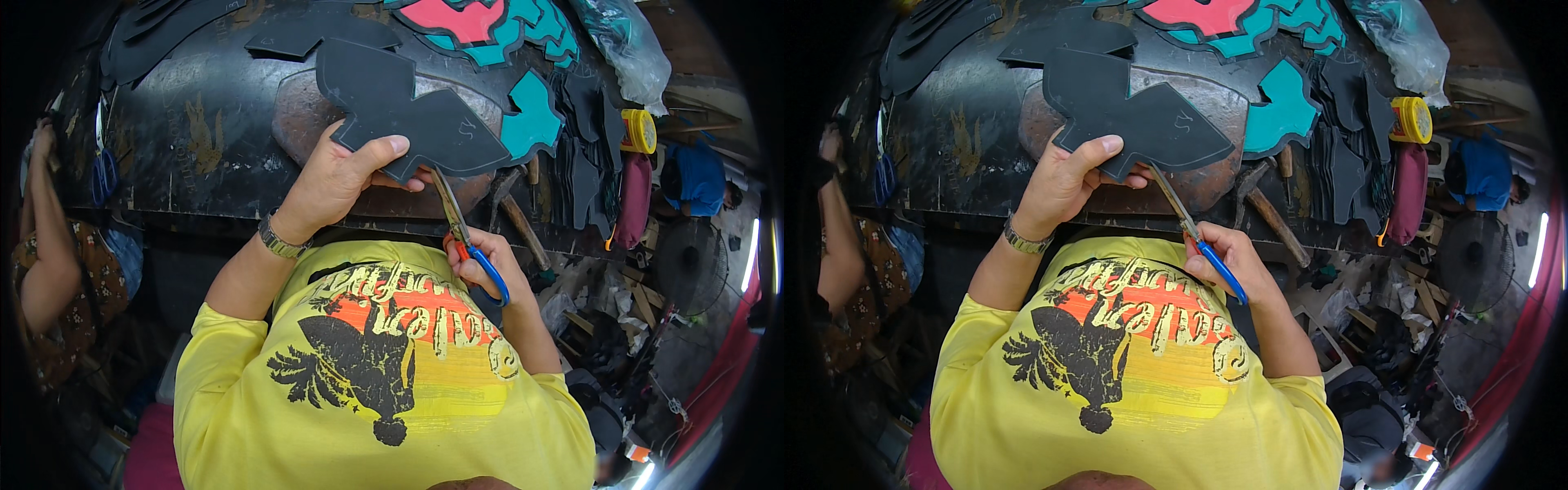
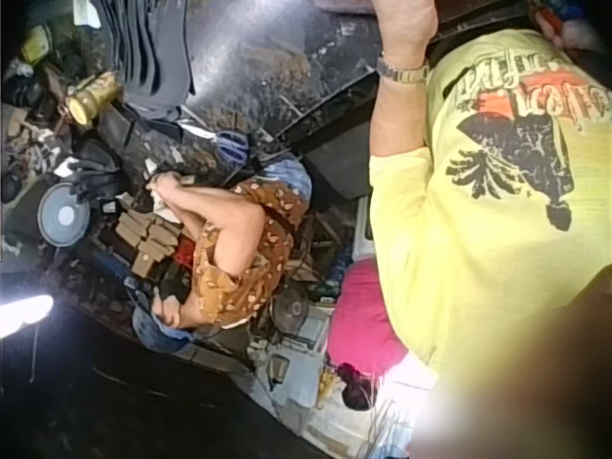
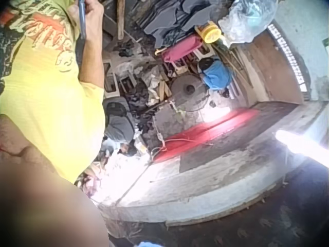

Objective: The person uses a hammer and a chisel-like tool to punch holes along the edges of green and black rubber pieces. They then use scissors to trim the edges of the black rubber pieces. The person repeats the punching and trimming process on multiple pieces.

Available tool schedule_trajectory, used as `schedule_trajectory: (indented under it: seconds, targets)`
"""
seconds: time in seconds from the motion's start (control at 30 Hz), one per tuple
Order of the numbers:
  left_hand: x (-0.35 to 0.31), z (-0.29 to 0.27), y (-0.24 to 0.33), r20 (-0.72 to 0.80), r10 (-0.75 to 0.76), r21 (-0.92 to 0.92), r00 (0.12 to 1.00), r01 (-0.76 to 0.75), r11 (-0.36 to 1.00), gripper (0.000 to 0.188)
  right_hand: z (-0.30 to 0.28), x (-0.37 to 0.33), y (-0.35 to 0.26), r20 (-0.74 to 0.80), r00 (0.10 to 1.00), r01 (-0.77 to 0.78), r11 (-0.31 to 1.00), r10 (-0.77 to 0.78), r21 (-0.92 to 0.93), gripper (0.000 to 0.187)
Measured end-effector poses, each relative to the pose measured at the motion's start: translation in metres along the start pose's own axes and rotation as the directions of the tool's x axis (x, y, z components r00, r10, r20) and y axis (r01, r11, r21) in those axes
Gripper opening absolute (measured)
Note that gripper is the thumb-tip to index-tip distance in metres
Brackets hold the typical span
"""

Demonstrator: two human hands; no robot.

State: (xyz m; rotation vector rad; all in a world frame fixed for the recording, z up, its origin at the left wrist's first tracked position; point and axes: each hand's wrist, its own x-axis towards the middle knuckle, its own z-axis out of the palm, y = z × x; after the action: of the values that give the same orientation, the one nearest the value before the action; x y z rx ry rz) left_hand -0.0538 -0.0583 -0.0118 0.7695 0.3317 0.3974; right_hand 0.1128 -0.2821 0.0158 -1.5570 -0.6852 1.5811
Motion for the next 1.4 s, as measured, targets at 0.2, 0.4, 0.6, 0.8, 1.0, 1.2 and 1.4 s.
schedule_trajectory:
  seconds: [0.2, 0.4, 0.6, 0.8, 1.0, 1.2, 1.4]
  targets:
    - [0.000, -0.001, 0.000, 0.011, 0.016, 0.005, 1.000, -0.016, 1.000, 0.027, 0.004, 0.002, 0.009, -0.035, 0.999, 0.016, 1.000, -0.015, 0.013, 0.051]
    - [-0.001, -0.002, 0.000, 0.020, -0.003, -0.012, 1.000, 0.004, 1.000, 0.027, 0.003, 0.003, 0.014, -0.026, 0.999, 0.025, 1.000, -0.025, 0.012, 0.051]
    - [0.000, -0.001, 0.000, 0.033, 0.004, -0.002, 0.999, -0.004, 1.000, 0.027, 0.003, 0.003, 0.012, -0.043, 0.998, 0.035, 0.999, -0.035, -0.003, 0.055]
    - [0.000, -0.001, -0.001, 0.021, 0.015, -0.014, 1.000, -0.015, 1.000, 0.027, 0.005, 0.004, 0.013, -0.077, 0.996, 0.040, 0.999, -0.040, -0.009, 0.062]
    - [0.001, -0.002, -0.001, 0.026, 0.009, -0.026, 1.000, -0.009, 1.000, 0.027, 0.003, 0.007, 0.016, -0.078, 0.994, 0.066, 0.995, -0.072, -0.070, 0.063]
    - [0.001, 0.000, -0.002, 0.011, 0.048, 0.018, 0.999, -0.048, 0.999, 0.025, 0.006, 0.004, 0.012, -0.085, 0.993, 0.073, 0.994, -0.080, -0.080, 0.060]
    - [0.001, -0.001, -0.002, 0.014, 0.047, 0.048, 0.999, -0.047, 0.998, 0.024, 0.007, 0.007, 0.012, -0.084, 0.992, 0.088, 0.994, -0.093, -0.062, 0.030]
